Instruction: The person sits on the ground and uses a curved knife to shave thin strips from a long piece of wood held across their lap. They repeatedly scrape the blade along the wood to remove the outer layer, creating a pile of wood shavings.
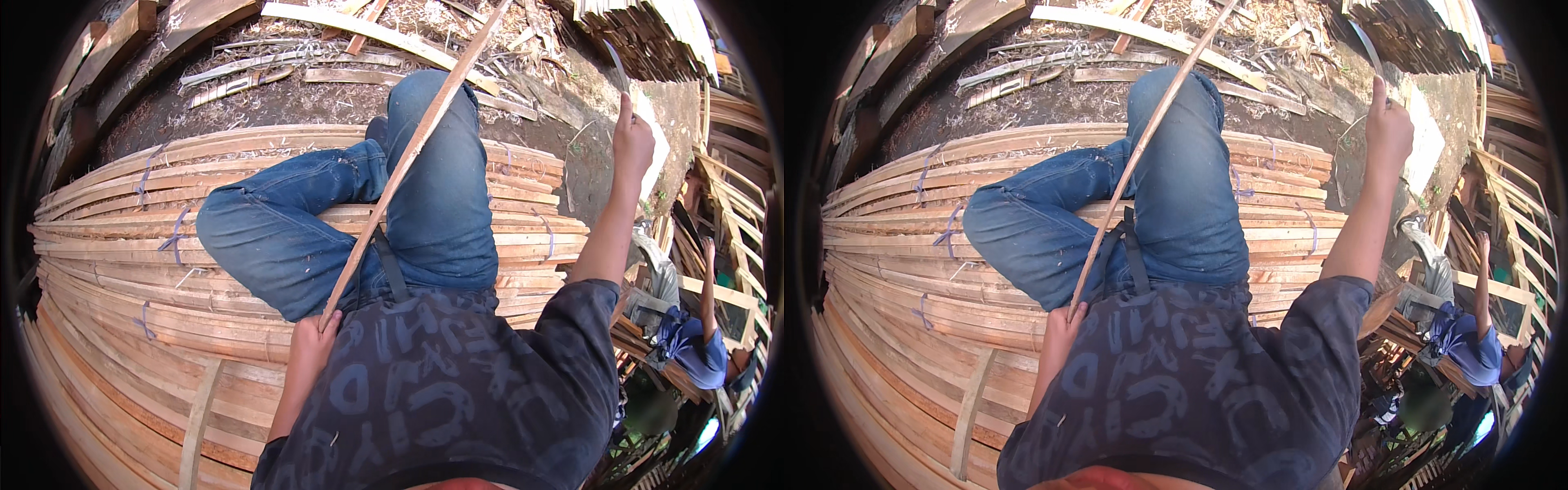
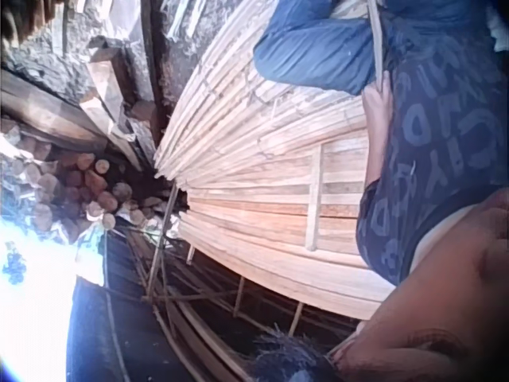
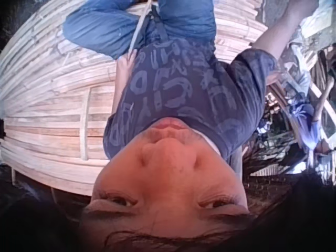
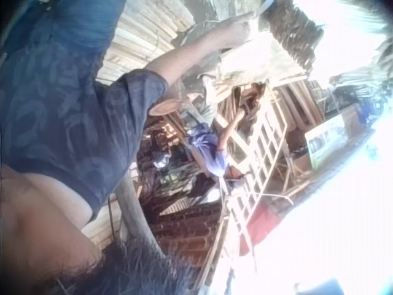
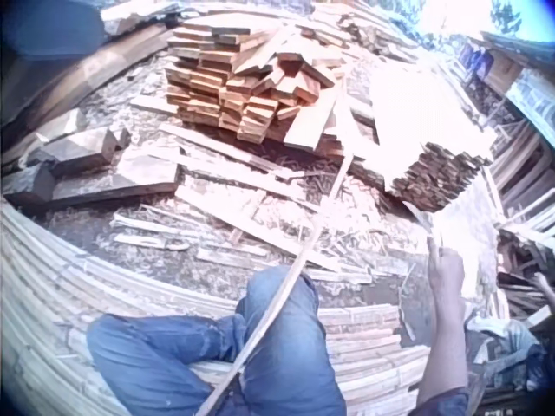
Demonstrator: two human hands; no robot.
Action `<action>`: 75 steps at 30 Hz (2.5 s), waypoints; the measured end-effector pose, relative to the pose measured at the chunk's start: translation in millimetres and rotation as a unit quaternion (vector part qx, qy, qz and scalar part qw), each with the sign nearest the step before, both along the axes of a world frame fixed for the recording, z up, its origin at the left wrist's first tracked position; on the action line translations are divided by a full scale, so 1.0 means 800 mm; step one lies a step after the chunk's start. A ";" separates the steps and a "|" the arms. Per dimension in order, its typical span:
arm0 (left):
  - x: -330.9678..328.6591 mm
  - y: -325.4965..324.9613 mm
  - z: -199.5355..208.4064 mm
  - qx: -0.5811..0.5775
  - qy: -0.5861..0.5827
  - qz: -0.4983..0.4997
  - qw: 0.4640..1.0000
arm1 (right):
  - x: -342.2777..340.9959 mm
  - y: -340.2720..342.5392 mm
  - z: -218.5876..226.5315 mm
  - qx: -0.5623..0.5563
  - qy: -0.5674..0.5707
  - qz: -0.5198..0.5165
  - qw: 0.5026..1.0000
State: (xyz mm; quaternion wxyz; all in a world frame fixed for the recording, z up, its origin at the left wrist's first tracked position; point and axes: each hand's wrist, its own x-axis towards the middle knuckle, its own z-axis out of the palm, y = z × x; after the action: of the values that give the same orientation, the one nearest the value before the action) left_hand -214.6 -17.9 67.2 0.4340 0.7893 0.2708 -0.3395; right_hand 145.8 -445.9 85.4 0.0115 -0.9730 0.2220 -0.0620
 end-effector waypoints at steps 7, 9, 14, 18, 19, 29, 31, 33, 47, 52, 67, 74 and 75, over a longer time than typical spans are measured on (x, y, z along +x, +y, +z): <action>0.013 -0.005 -0.009 0.004 -0.004 -0.027 1.000 | -0.106 0.163 -0.002 0.070 0.003 0.358 0.931; 0.023 -0.001 -0.006 0.001 -0.012 -0.047 0.999 | -0.109 0.186 -0.017 0.027 0.033 0.397 0.917; 0.025 -0.001 0.012 -0.011 -0.033 -0.019 0.999 | -0.035 0.141 -0.027 -0.064 0.020 0.360 0.931; 0.008 -0.005 0.005 0.011 -0.022 0.001 1.000 | 0.016 0.090 -0.019 -0.122 -0.029 0.183 0.975; -0.001 0.000 0.000 0.004 -0.015 -0.006 1.000 | 0.017 0.068 -0.009 -0.115 -0.056 0.171 0.977; 0.010 0.010 -0.017 -0.014 -0.042 -0.015 0.999 | -0.023 0.153 -0.025 -0.076 -0.024 0.315 0.946; 0.004 0.016 -0.016 0.000 -0.046 -0.024 0.999 | 0.014 0.115 -0.006 -0.070 0.055 0.165 0.982; -0.005 0.016 -0.024 0.028 -0.026 -0.027 0.999 | 0.028 0.078 0.007 -0.096 0.053 0.122 0.986; 0.000 -0.008 -0.054 0.125 -0.127 -0.023 0.984 | -0.058 0.171 -0.011 -0.127 0.052 0.398 0.907; 0.006 -0.006 -0.051 0.124 -0.109 -0.032 0.986 | -0.035 0.151 -0.020 -0.169 0.010 0.409 0.897; 0.009 -0.019 -0.077 0.105 -0.156 -0.001 0.982 | 0.013 0.071 0.048 -0.107 0.008 0.164 0.981; 0.016 -0.005 -0.060 0.050 -0.097 -0.046 0.993 | -0.069 0.172 -0.005 -0.086 0.107 0.393 0.909; 0.009 -0.005 -0.058 0.069 -0.126 -0.035 0.989 | -0.037 0.154 -0.012 -0.084 0.056 0.345 0.933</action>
State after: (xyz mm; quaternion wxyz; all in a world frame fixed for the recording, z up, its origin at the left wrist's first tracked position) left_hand -207.1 -21.9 20.7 0.3968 0.8628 0.2095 -0.2327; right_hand 115.8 -322.7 75.7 -0.0624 -0.9889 -0.1334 -0.0176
